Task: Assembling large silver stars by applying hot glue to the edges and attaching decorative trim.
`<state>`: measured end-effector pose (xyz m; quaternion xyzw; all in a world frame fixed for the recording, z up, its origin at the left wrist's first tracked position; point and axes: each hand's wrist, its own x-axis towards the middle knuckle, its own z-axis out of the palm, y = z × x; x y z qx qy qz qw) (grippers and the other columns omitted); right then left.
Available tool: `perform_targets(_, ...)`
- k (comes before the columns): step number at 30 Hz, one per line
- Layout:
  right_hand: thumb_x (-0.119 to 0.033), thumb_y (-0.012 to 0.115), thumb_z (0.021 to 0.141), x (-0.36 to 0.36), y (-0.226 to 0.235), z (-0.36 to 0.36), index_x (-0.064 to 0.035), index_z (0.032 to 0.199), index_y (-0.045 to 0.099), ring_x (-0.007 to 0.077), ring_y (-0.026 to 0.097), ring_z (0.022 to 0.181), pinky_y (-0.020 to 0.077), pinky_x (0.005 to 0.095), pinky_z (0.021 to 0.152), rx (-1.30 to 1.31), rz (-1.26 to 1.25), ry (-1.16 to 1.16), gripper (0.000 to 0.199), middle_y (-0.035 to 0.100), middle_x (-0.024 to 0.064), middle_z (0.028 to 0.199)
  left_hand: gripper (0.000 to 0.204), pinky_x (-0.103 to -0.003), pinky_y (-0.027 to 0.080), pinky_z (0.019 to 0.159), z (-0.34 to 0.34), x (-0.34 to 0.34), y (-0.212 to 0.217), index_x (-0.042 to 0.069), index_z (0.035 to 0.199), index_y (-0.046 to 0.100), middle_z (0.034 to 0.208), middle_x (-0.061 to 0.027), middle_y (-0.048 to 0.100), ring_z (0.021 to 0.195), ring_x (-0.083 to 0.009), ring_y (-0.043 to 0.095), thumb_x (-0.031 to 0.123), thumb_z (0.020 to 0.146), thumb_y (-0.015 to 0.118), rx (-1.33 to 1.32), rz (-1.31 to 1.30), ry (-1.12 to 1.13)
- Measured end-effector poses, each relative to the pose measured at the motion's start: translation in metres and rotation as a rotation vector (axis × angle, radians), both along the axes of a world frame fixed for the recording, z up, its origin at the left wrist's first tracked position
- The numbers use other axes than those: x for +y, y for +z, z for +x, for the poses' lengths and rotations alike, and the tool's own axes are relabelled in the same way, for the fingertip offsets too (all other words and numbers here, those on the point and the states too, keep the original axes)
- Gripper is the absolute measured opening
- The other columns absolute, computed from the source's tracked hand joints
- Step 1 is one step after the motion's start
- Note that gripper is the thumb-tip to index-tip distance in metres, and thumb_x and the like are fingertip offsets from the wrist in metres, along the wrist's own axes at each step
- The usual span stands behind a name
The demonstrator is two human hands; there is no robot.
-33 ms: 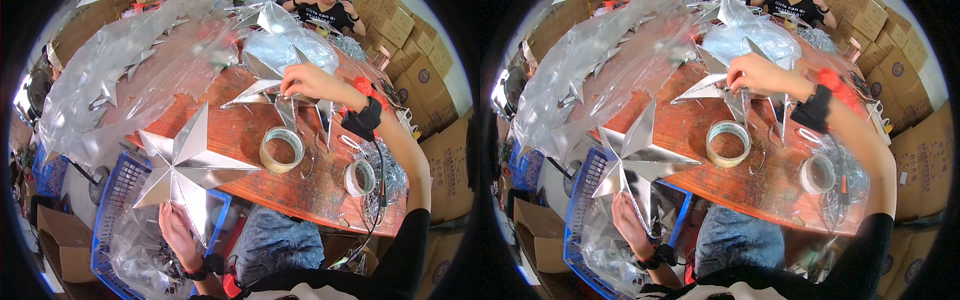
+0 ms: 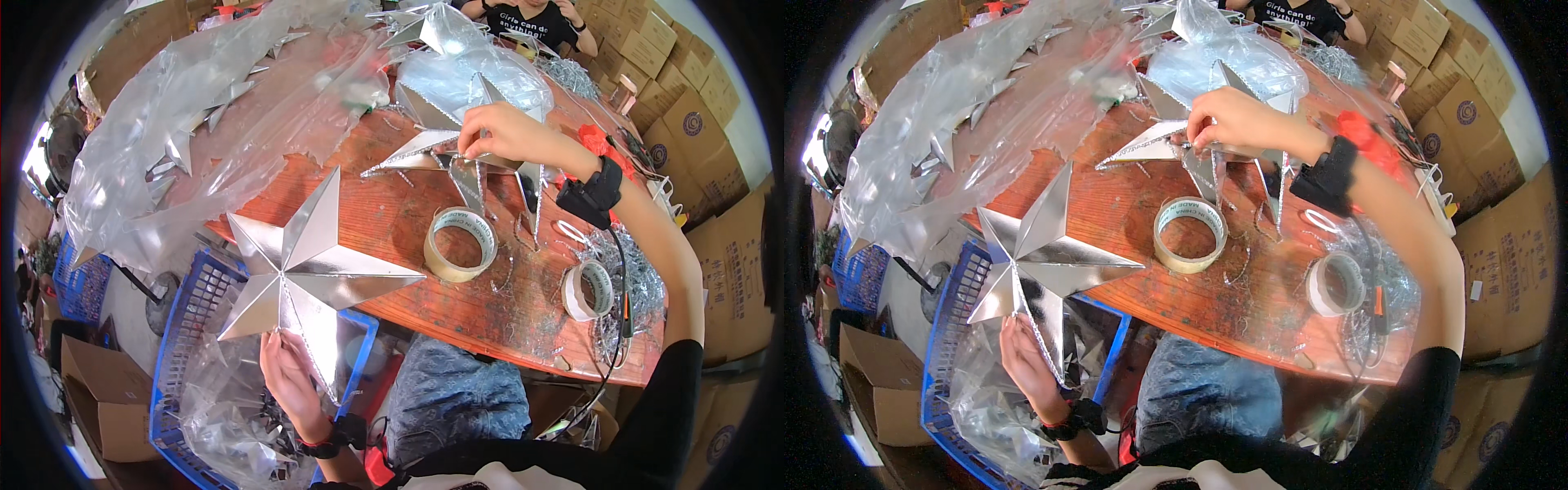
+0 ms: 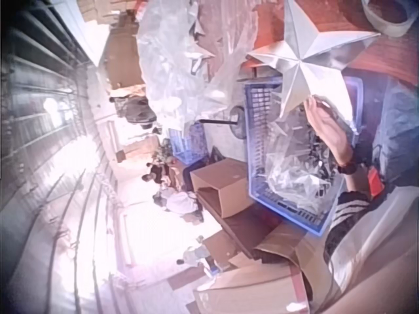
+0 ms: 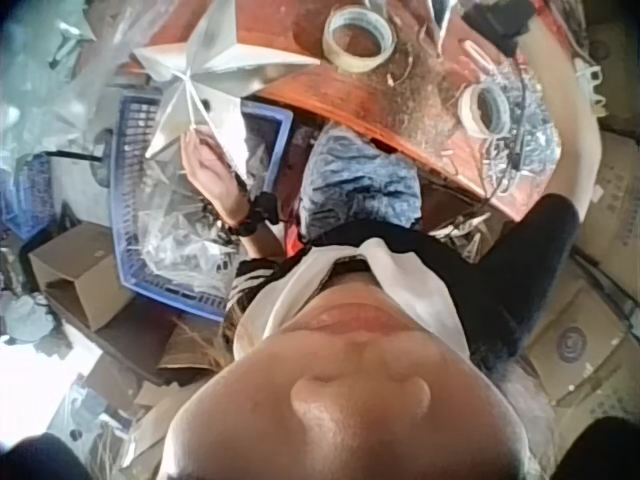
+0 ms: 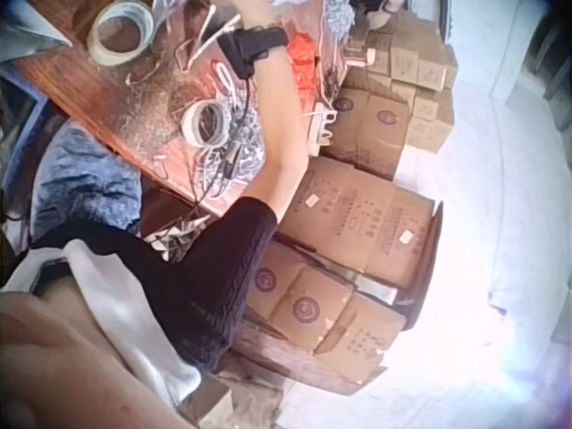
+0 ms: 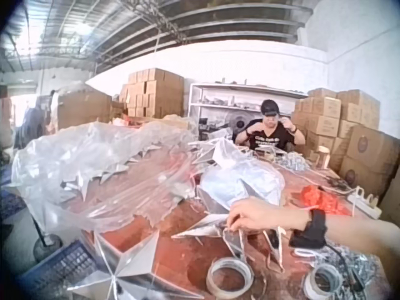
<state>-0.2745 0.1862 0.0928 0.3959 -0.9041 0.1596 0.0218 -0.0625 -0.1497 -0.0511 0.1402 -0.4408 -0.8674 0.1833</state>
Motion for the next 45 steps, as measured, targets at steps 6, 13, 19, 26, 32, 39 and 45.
perform_targets(6, -0.015, 0.068, 0.073, -0.001, 0.005, -0.005, -0.0064, 0.087, 0.069, 0.0201, 0.059, 0.075, 0.0443, 0.0310, 0.068, -0.131, 0.062, -0.022, 0.016, 0.062, 0.0066, 0.079, 0.030, -0.021, 0.041, 0.077, 0.004, -0.008, -0.004, -0.004, 0.116, 0.048, 0.097, -0.0039, 0.052, 0.088, -0.0086, 0.050, 0.016, 0.094, 0.044, 0.074, 0.019, -0.013)
perform_targets(13, -0.019, 0.068, 0.079, 0.018, 0.019, 0.013, -0.0028, 0.102, 0.065, 0.0124, 0.060, 0.082, 0.0481, 0.0274, 0.075, -0.312, -0.191, -0.193, 0.028, 0.066, 0.0073, 0.089, 0.031, -0.025, 0.042, 0.088, 0.005, -0.004, -0.013, -0.006, 0.118, 0.047, 0.107, -0.0066, 0.052, 0.097, -0.0122, 0.050, 0.014, 0.093, 0.045, 0.065, -0.006, 0.040)
perform_targets(19, -0.008, 0.060, 0.084, 0.023, 0.031, 0.029, -0.0010, 0.090, 0.062, 0.0135, 0.060, 0.081, 0.0474, 0.0272, 0.076, -0.399, -0.180, -0.260, 0.010, 0.064, 0.0049, 0.087, 0.033, -0.027, 0.042, 0.091, 0.010, -0.006, -0.020, -0.007, 0.119, 0.046, 0.118, -0.0097, 0.050, 0.104, -0.0145, 0.049, 0.014, 0.093, 0.046, 0.058, -0.172, 0.083)
perform_targets(26, -0.021, 0.054, 0.088, 0.094, 0.043, 0.030, 0.0004, 0.093, 0.060, 0.0209, 0.062, 0.079, 0.0479, 0.0316, 0.070, 0.017, 0.105, -0.497, 0.023, 0.065, 0.0112, 0.087, 0.034, -0.025, 0.043, 0.090, -0.003, 0.003, -0.029, -0.004, 0.120, 0.047, 0.115, -0.0069, 0.052, 0.102, -0.0124, 0.050, 0.014, 0.092, 0.049, 0.128, -0.010, -0.044)
perform_targets(32, -0.041, 0.060, 0.084, 0.107, 0.003, 0.006, 0.0019, 0.115, 0.052, 0.0298, 0.061, 0.093, 0.0470, 0.0344, 0.079, 0.067, 0.191, -0.528, 0.054, 0.063, 0.0178, 0.103, 0.032, -0.024, 0.042, 0.089, 0.010, -0.003, -0.003, -0.003, 0.118, 0.048, 0.109, -0.0053, 0.054, 0.099, -0.0105, 0.051, 0.014, 0.091, 0.049, 0.084, 0.097, 0.010)
perform_targets(39, -0.058, 0.068, 0.071, 0.093, -0.002, -0.044, 0.0098, 0.118, 0.046, 0.0333, 0.059, 0.099, 0.0466, 0.0373, 0.081, -0.253, 0.225, -0.603, 0.085, 0.059, 0.0249, 0.106, 0.026, -0.023, 0.042, 0.084, 0.003, 0.015, 0.003, -0.001, 0.111, 0.050, 0.100, -0.0045, 0.055, 0.094, -0.0100, 0.052, 0.017, 0.093, 0.046, 0.064, 0.035, 0.073)
perform_targets(45, -0.060, 0.071, 0.062, 0.072, -0.014, -0.068, 0.0101, 0.107, 0.051, 0.0335, 0.059, 0.089, 0.0465, 0.0369, 0.076, -0.244, 0.293, -0.635, 0.085, 0.060, 0.0250, 0.098, 0.023, -0.023, 0.040, 0.083, 0.011, 0.004, -0.008, 0.001, 0.106, 0.050, 0.096, -0.0058, 0.052, 0.091, -0.0113, 0.051, 0.019, 0.094, 0.041, 0.114, -0.453, 0.116)
